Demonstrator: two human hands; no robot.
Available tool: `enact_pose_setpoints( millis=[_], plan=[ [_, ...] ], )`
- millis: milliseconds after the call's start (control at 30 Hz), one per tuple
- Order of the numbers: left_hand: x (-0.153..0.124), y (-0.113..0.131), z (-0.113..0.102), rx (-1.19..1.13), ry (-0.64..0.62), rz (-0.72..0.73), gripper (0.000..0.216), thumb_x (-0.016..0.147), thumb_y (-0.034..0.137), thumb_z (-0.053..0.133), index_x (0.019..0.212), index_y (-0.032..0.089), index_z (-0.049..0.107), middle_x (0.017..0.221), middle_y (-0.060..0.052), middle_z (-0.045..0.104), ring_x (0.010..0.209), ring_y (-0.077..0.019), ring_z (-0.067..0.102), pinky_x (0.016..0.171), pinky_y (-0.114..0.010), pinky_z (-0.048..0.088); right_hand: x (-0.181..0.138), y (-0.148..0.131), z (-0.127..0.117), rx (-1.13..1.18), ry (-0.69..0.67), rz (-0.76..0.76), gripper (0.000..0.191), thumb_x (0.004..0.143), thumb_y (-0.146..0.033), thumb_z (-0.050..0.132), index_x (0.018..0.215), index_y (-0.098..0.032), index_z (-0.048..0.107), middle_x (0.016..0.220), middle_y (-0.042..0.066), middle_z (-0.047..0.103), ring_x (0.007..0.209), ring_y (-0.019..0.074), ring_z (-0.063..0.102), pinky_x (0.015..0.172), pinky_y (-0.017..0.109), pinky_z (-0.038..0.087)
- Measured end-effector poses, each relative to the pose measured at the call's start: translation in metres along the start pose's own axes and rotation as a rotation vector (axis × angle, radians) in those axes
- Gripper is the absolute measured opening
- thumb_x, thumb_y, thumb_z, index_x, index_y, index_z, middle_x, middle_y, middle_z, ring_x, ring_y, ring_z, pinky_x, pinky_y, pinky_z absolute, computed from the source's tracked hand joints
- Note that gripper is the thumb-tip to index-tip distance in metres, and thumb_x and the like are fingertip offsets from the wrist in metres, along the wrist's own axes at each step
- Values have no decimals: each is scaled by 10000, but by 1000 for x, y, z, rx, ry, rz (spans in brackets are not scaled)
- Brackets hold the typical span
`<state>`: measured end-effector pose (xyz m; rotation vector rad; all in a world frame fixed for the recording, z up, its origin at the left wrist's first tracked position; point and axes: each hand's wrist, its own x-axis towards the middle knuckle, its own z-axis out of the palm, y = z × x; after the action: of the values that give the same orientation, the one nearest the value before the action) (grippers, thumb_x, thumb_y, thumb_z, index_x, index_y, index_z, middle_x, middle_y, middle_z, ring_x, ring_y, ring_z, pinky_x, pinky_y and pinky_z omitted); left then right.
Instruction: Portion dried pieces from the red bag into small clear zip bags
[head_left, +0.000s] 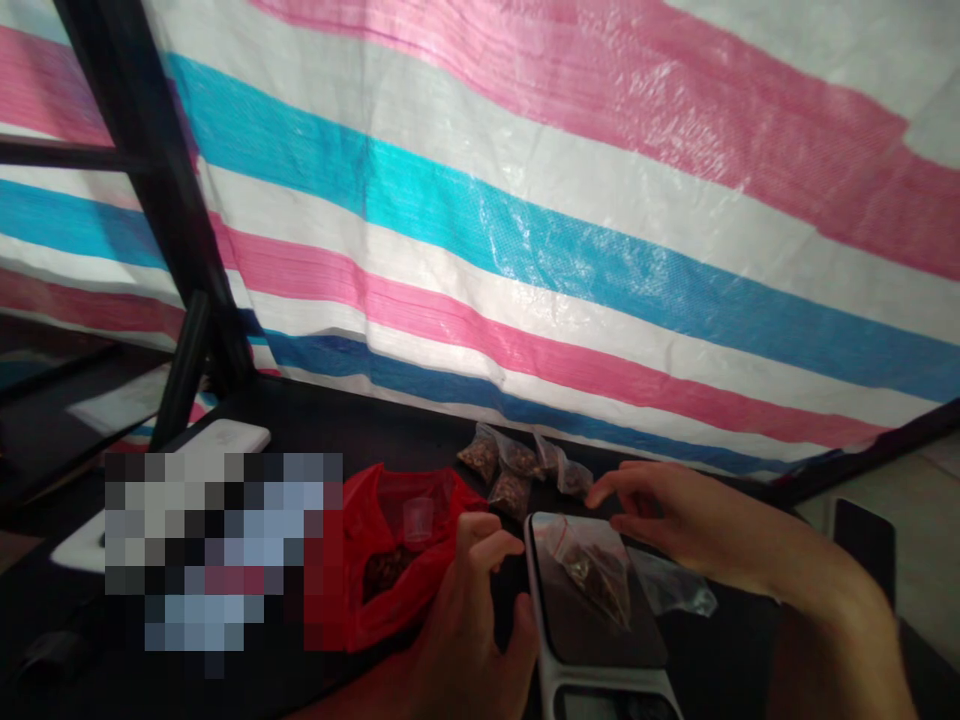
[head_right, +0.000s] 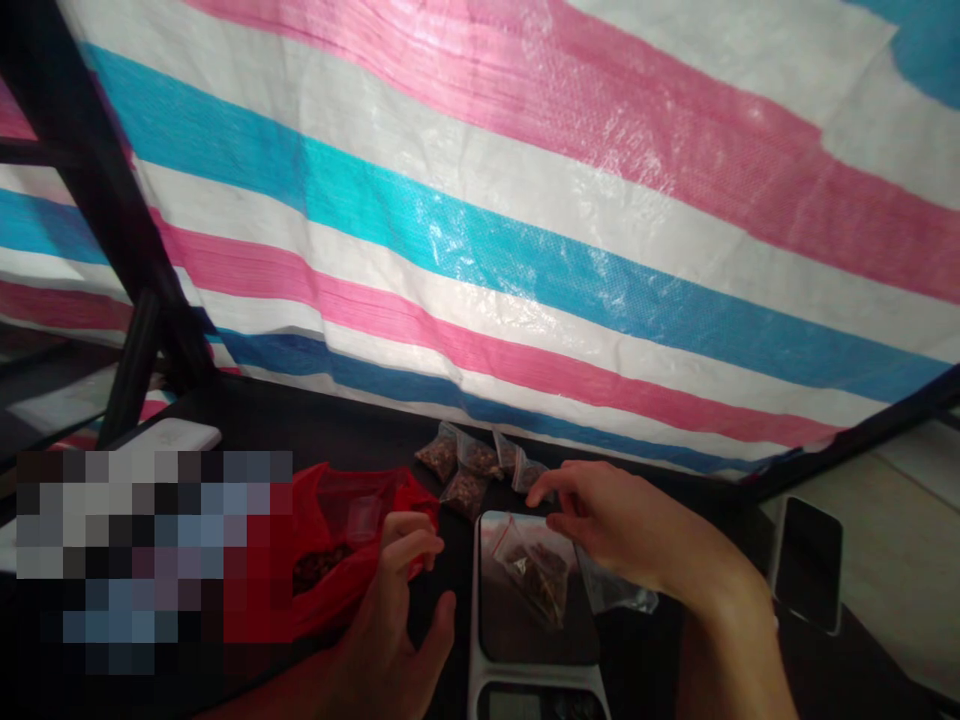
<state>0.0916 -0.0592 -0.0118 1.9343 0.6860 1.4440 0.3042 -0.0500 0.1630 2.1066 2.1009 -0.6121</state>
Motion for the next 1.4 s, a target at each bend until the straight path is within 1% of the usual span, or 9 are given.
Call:
enact_pose_setpoints(
  millis=[233,367,467,600,700,767,1000,1067,1400],
  plan=[
    [-2,2,3,4,35,-7,455,848,38,463,1247,239,376,1126,-90,450,1030,-231,501,844,-377,488,6,3,6,-8,12,-70,242,856,-260,620,1047,-304,761,738,-2,616,654,166,561,553,250,340],
    [-2,0,2,-1,39,30,488,831,30,472,1263,233,371,1112,-84,452,1020,-231,497,836,-373,488,15,-2,15,-13,2,-98,408,805,-200,639,1181,-338,718,862,8,662,760,191,610,633,262,397],
    [-2,0,1,2,50,48,494,819,30,483,1259,228,373,1107,-85,451,1020,-235,495,819,-368,489,22,-10,20,-44,-44,-123,477,767,-148,631,1195,-342,713,951,21,680,860,216,635,706,284,429],
    [-1,0,1,-5,41,44,477,828,32,477,1251,231,382,1092,-82,458,1016,-236,494,813,-364,481,30,-14,24,-113,-76,-86,388,749,-130,639,1073,-303,763,963,39,686,866,218,640,714,290,426],
    [1,0,1,-9,47,30,455,831,38,483,1226,240,387,1066,-69,459,975,-224,491,787,-348,472,34,-9,24,-105,-96,-76,258,758,-173,668,953,-295,786,944,32,684,846,207,638,703,280,422],
    [3,1,1,-19,60,19,435,827,44,491,1201,240,388,1039,-58,442,934,-214,478,763,-337,465,36,-3,24,-92,-97,-98,231,762,-194,678,942,-290,786,923,26,679,822,197,633,695,274,423],
    [8,2,-2,-49,58,22,427,830,47,487,1197,236,376,1012,-46,406,876,-195,447,730,-320,449,34,5,22,-43,-72,-135,574,677,-39,585,1152,-315,753,982,18,690,874,193,631,747,252,451],
    [8,3,-2,-41,55,23,427,827,45,488,1194,232,378,1021,-49,406,879,-195,444,729,-321,448,32,5,20,-20,-62,-139,625,663,-14,568,1182,-314,745,994,21,692,879,195,632,754,250,456],
    [7,2,-2,-27,64,46,437,817,31,484,1195,225,382,1025,-52,410,908,-206,445,748,-326,441,32,3,20,-16,-73,-144,592,649,-41,563,1136,-312,761,897,12,680,789,180,613,683,239,433]
  ],
)
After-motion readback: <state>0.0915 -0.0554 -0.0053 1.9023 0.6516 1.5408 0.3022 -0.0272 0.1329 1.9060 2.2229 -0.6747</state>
